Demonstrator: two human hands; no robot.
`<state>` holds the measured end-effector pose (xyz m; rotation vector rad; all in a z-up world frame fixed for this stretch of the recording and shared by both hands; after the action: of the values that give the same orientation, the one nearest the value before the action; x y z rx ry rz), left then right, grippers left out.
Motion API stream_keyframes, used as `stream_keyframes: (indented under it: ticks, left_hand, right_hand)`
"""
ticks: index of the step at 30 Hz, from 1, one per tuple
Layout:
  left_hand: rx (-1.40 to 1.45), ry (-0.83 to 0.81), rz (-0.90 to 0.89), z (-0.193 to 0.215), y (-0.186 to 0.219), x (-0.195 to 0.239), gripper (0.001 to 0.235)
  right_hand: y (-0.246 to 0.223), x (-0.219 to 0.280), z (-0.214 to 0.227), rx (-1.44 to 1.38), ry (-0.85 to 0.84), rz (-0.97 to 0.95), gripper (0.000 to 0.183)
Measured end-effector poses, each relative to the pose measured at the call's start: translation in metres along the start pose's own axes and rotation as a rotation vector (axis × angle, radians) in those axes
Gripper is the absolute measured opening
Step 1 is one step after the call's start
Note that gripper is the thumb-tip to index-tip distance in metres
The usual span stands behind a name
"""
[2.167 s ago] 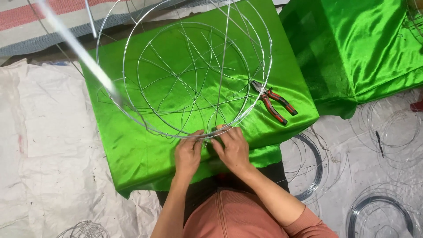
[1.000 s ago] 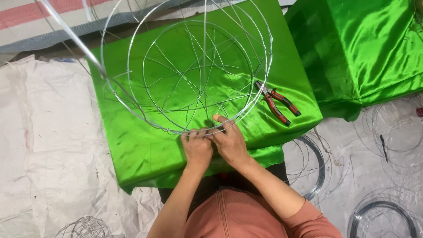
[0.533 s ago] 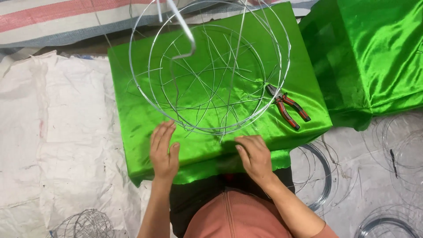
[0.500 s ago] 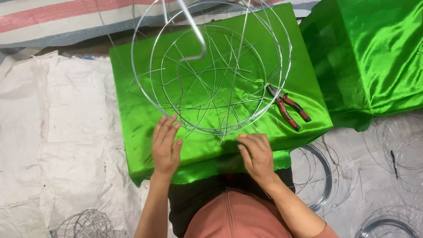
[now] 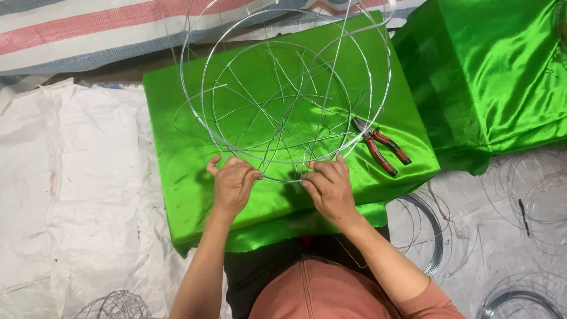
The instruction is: The person is manually assembling a wire spool structure by weaving and connecting thin metal wires, occasionally using pliers.
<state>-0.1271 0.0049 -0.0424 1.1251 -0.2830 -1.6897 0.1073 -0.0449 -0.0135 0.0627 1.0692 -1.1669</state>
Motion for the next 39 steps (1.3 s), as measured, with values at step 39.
stream_keyframes:
  ticks: [39]
  left_hand:
    - [-0.209,0.717,-0.203,0.074,0.117,-0.023,0.023]
  right_hand:
    - [-0.133,-0.102,-0.009,0.183,-0.136,0.471,0.013]
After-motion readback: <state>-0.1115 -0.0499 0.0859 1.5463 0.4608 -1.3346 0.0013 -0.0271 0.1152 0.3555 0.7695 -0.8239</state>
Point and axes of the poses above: each hand's wrist, its own x-axis away from the middle knuckle, its own z-axis out of the back of the hand, y = z × x, the point moved 9 cm from there along -x, towards the middle knuckle, and after that the axes turned 14 degrees about y, right-handed, at the moved point
